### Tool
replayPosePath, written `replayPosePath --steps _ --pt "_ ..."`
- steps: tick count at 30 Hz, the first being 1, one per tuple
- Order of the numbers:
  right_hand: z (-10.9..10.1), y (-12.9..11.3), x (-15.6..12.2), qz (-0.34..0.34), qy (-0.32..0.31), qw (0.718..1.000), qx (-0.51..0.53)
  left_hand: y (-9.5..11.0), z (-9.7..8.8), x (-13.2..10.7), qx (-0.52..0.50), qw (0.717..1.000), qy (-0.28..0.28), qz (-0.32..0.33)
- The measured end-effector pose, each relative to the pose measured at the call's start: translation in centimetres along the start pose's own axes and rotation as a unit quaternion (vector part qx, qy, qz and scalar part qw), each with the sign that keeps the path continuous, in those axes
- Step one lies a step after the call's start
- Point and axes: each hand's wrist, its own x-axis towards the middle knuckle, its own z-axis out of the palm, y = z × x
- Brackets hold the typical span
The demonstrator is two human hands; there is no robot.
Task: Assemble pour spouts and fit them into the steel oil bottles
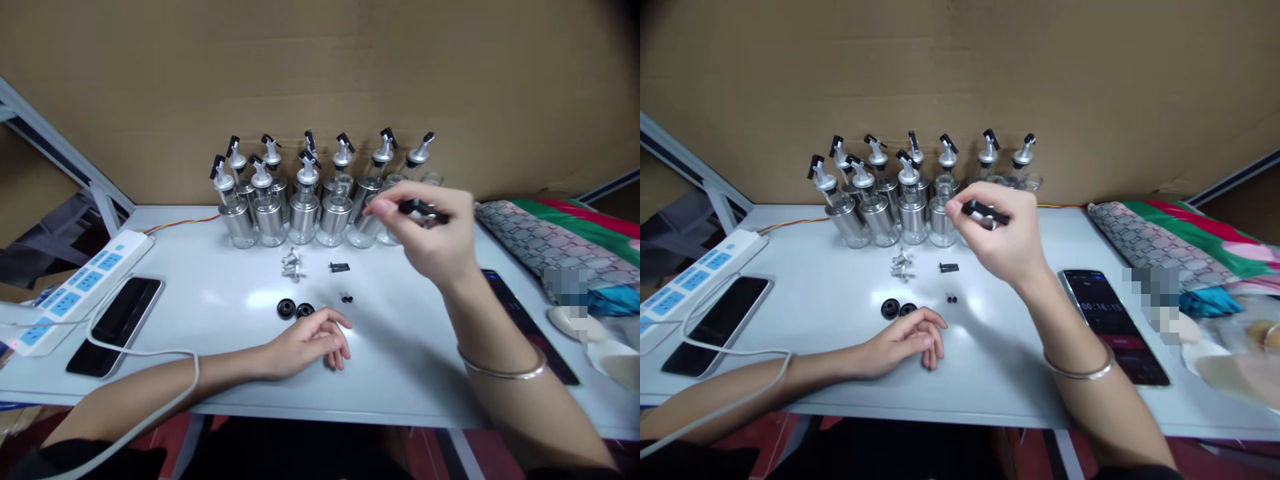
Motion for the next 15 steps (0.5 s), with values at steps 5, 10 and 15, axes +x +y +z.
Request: replayPosePath --steps 5,10,15 --pt "2.4 0.8 -3.3 0.075 -0.286 0.948 0.119 -0.2 0.0 -0.1 -0.01 0.999 0.012 0.032" --pt "4.1 1.4 -6.6 0.184 -0.395 0.87 0.231 -0.3 0.0 0.0 -0.007 0.998 0.039 0.044" --pt "4.7 2.6 -7.2 0.049 -0.249 0.956 0.15 0.0 0.0 0.0 -0.008 0.999 0.042 0.032"
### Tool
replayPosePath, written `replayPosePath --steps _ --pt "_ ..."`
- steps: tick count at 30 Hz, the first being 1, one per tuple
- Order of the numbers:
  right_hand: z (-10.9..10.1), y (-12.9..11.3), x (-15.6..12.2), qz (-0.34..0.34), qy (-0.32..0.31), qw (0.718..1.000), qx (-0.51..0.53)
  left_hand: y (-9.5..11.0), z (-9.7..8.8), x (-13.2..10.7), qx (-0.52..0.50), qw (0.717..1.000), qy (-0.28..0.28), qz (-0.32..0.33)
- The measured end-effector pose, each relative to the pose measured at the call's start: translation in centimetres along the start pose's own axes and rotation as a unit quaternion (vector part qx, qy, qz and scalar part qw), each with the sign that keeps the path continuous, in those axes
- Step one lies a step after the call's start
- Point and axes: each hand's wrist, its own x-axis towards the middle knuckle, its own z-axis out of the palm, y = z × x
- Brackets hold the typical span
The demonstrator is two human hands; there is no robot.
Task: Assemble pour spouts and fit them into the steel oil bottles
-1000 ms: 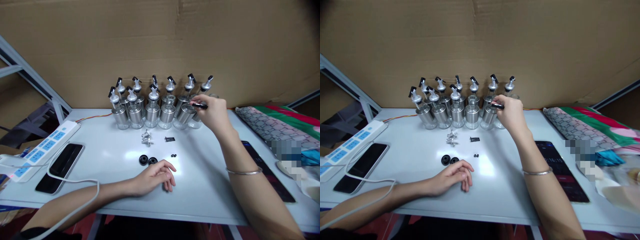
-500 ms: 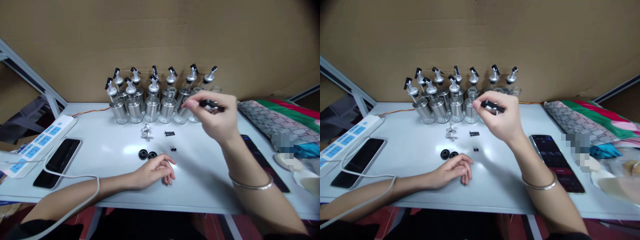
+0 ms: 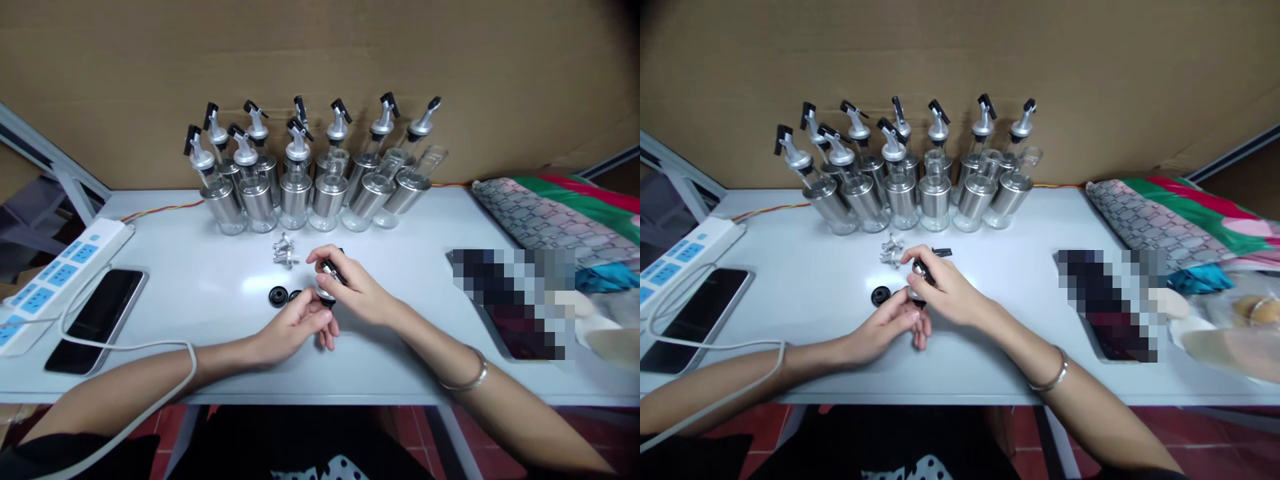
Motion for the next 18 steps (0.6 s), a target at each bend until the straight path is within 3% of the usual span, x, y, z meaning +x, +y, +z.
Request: replayPosePath --steps 5,8,14,18 --pt "-0.1 0.0 -0.1 -0.11 0.081 0.989 -0.058 0.2 -0.1 -0.2 -0.007 1.0 -0.019 -0.019" --pt "0.4 -0.6 -0.3 -0.088 0.092 0.991 -0.038 0.2 0.0 -0.2 -0.013 0.999 -0.017 -0.029" --pt "1.9 -2.0 -1.0 0.023 0.099 0.994 0.041 -0.1 -0.1 0.0 -0.018 0.999 -0.031 -0.003" --pt "1.7 -1.5 -1.0 -0.038 0.07 0.997 -0.018 0.0 -0.2 0.0 -0.003 1.0 -0.026 -0.006"
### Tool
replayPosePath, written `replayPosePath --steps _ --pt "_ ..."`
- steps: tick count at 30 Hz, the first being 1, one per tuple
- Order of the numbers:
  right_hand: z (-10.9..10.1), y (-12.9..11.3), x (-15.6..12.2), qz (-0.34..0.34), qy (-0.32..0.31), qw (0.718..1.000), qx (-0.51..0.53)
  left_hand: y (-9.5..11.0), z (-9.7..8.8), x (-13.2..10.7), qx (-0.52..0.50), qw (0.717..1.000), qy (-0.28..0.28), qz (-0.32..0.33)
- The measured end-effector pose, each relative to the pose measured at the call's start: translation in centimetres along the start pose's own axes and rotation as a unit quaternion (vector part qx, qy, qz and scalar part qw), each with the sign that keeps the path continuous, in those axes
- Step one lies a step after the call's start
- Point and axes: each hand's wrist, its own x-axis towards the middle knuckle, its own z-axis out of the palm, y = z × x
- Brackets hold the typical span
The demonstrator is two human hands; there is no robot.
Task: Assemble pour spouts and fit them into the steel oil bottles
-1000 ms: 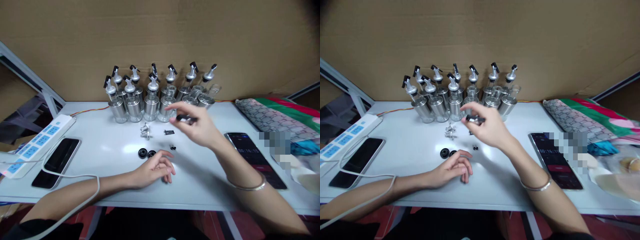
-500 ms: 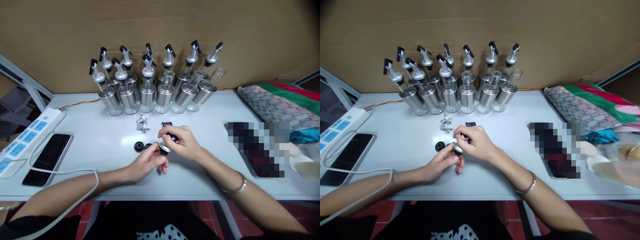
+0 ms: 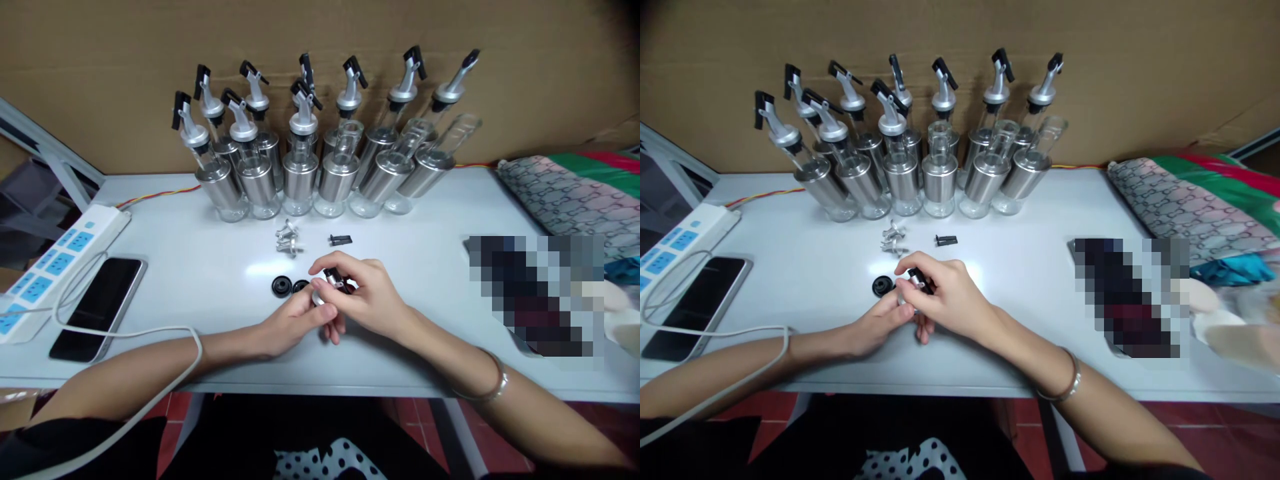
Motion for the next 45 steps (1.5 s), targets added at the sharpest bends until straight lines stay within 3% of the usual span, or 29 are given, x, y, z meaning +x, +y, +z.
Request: replayPosePath --steps 6,14,19,25,45 --pt "-1.2 1.4 0.5 -0.17 -0.012 0.984 -0.06 0.1 0.1 -0.3 0.002 1.0 -0.008 0.011" --pt "-1.6 1.7 1.0 -0.224 0.017 0.96 -0.168 0.1 -0.3 0.0 -0.054 0.998 -0.012 0.014" --pt "-1.4 1.6 0.8 -0.266 0.007 0.943 -0.199 0.8 -0.3 0.0 -0.001 0.999 -0.041 -0.026" --pt "-1.4 2.0 0.7 -0.258 -0.03 0.944 -0.203 0.9 -0.2 -0.1 0.045 0.998 -0.028 -0.023" --pt "-1.3 2.0 1.1 -0.227 -0.018 0.952 -0.206 0.9 -0.2 0.0 0.054 0.998 -0.024 0.019"
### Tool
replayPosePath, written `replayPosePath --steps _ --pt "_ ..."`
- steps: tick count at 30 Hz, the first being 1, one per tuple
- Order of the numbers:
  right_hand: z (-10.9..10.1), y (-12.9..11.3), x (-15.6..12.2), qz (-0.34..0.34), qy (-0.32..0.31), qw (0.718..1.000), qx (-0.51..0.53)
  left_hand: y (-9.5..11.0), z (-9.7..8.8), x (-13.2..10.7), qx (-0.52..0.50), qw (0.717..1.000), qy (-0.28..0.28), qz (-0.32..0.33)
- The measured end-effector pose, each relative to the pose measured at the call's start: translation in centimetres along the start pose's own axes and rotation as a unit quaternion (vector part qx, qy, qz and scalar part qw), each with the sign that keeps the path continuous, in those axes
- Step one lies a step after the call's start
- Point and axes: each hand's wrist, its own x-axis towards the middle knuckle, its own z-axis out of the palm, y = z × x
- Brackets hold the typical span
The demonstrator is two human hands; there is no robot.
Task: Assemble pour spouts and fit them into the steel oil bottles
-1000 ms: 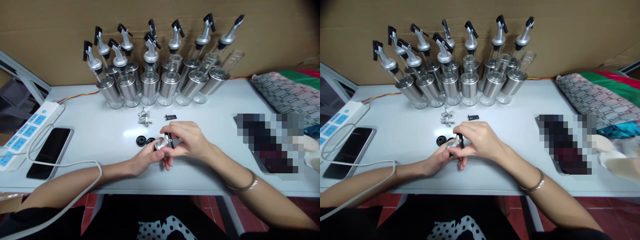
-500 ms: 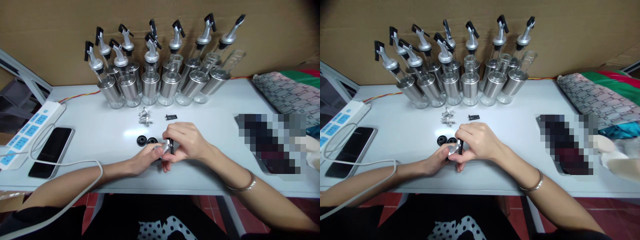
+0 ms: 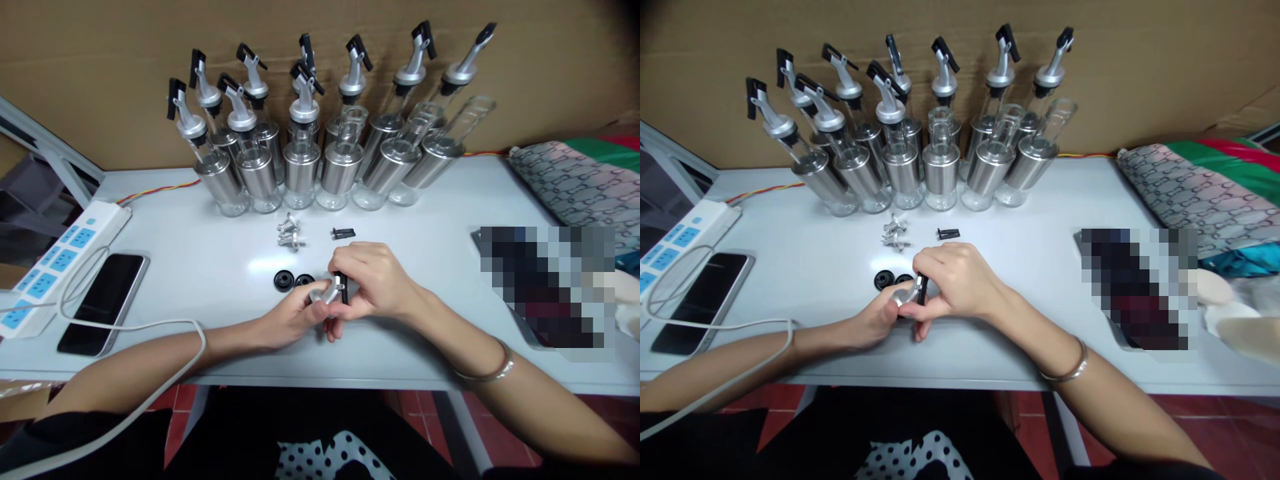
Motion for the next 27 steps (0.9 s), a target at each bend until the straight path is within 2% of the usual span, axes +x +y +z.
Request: replayPosePath --steps 3,8,15,20,24,27 --pt "0.0 0.0 0.0 0.014 -0.001 1.0 0.014 -0.4 0.0 0.1 -0.038 0.999 0.011 -0.015" --pt "0.2 0.0 -0.2 0.028 -0.006 0.999 0.033 -0.8 0.0 0.0 -0.045 0.998 0.041 -0.022" --pt "0.1 0.3 -0.2 0.015 0.008 1.0 -0.001 -0.8 0.1 -0.3 -0.036 0.999 0.01 -0.009" --pt "-0.1 0.2 -0.2 0.01 0.005 0.999 -0.031 -0.2 0.1 -0.2 -0.071 0.996 0.012 -0.06" --pt "0.4 -0.4 -0.4 -0.002 -0.031 0.999 -0.014 0.3 -0.1 -0.4 -0.002 0.993 -0.025 -0.114" --pt "0.8 -0.8 -0.5 -0.012 -0.056 0.998 -0.015 0.3 -0.1 -0.5 0.081 0.99 -0.042 -0.108"
